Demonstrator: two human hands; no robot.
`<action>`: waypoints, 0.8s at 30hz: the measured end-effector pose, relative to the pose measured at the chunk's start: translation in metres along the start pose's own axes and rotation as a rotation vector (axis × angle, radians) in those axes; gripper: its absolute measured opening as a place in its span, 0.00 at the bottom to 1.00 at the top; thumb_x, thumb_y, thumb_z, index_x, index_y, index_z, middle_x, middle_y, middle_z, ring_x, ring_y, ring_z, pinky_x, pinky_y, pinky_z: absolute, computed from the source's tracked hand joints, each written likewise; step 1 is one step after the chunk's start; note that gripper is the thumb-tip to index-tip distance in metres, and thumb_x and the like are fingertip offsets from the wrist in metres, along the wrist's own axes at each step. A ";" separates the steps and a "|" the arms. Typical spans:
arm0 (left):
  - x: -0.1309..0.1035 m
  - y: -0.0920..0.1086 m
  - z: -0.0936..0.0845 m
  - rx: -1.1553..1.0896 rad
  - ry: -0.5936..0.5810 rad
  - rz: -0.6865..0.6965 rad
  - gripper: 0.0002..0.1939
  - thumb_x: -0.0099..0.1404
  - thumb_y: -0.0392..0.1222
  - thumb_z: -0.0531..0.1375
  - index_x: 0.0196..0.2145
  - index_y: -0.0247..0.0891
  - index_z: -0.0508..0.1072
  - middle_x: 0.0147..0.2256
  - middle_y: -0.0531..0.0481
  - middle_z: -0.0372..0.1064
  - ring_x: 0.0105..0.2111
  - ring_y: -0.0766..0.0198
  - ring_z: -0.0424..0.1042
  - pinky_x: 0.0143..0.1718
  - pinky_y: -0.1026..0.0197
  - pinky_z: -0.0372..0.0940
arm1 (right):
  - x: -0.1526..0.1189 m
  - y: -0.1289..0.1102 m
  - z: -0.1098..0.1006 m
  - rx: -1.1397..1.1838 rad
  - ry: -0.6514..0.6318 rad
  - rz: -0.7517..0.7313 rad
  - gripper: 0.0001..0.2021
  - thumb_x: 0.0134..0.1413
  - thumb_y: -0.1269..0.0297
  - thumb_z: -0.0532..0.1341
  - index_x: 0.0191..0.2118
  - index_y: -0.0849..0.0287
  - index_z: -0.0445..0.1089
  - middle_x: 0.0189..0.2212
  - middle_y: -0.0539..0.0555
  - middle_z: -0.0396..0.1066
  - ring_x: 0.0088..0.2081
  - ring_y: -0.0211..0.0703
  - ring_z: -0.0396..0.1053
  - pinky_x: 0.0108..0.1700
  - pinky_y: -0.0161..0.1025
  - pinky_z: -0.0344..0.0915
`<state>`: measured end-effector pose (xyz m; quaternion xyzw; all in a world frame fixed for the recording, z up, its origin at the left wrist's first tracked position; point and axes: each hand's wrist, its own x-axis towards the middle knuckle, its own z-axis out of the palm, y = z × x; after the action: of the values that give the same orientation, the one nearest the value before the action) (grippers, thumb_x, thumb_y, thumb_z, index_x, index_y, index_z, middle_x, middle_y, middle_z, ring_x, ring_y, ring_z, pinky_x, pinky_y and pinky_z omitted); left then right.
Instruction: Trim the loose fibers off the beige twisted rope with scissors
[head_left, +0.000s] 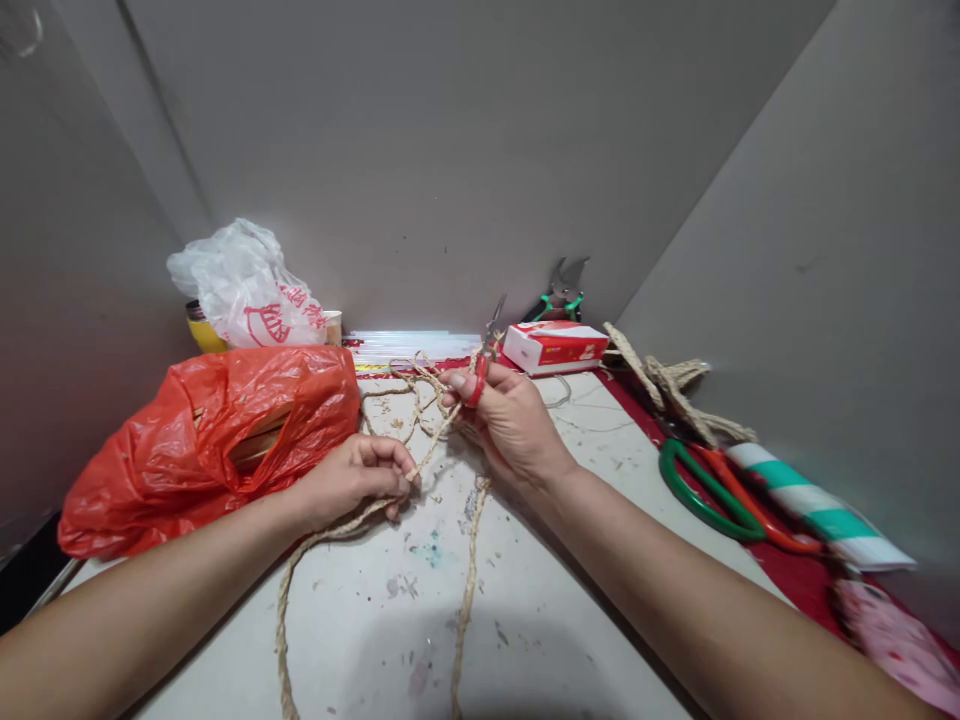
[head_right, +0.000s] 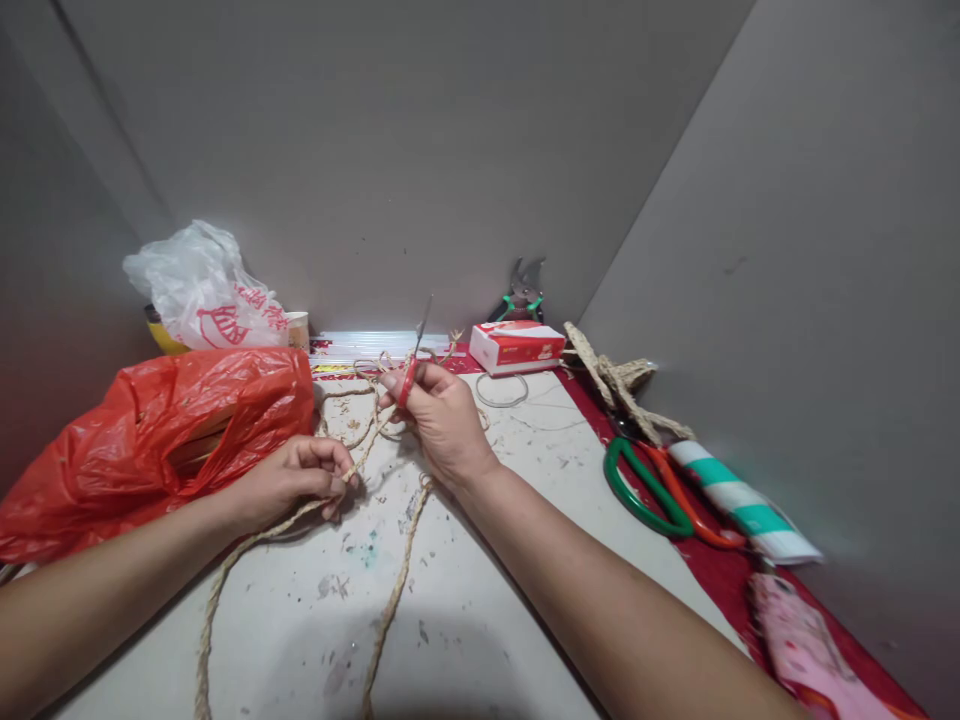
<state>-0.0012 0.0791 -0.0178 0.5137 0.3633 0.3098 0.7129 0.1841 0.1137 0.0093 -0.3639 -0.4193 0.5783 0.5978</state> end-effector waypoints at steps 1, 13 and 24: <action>0.000 0.001 0.000 -0.021 -0.010 0.009 0.06 0.51 0.34 0.63 0.29 0.33 0.72 0.23 0.51 0.69 0.20 0.70 0.65 0.24 0.66 0.59 | -0.001 0.001 0.001 -0.006 0.005 -0.018 0.14 0.35 0.58 0.71 0.26 0.61 0.71 0.20 0.47 0.69 0.23 0.31 0.65 0.22 0.27 0.61; -0.002 -0.002 0.018 0.113 0.201 0.149 0.16 0.56 0.43 0.65 0.40 0.37 0.65 0.25 0.53 0.69 0.24 0.69 0.68 0.30 0.63 0.64 | -0.015 0.007 0.015 -0.119 0.010 0.005 0.14 0.32 0.59 0.71 0.22 0.60 0.67 0.18 0.47 0.68 0.20 0.34 0.66 0.22 0.32 0.66; -0.013 0.007 0.027 0.149 0.056 0.140 0.11 0.64 0.46 0.58 0.36 0.34 0.70 0.28 0.47 0.74 0.14 0.78 0.48 0.15 0.68 0.41 | -0.009 0.012 0.007 -0.171 -0.041 0.053 0.17 0.34 0.55 0.70 0.21 0.60 0.65 0.15 0.46 0.66 0.18 0.32 0.63 0.22 0.31 0.64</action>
<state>0.0137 0.0563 -0.0026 0.5805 0.3684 0.3453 0.6388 0.1736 0.1052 0.0004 -0.4125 -0.4694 0.5635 0.5404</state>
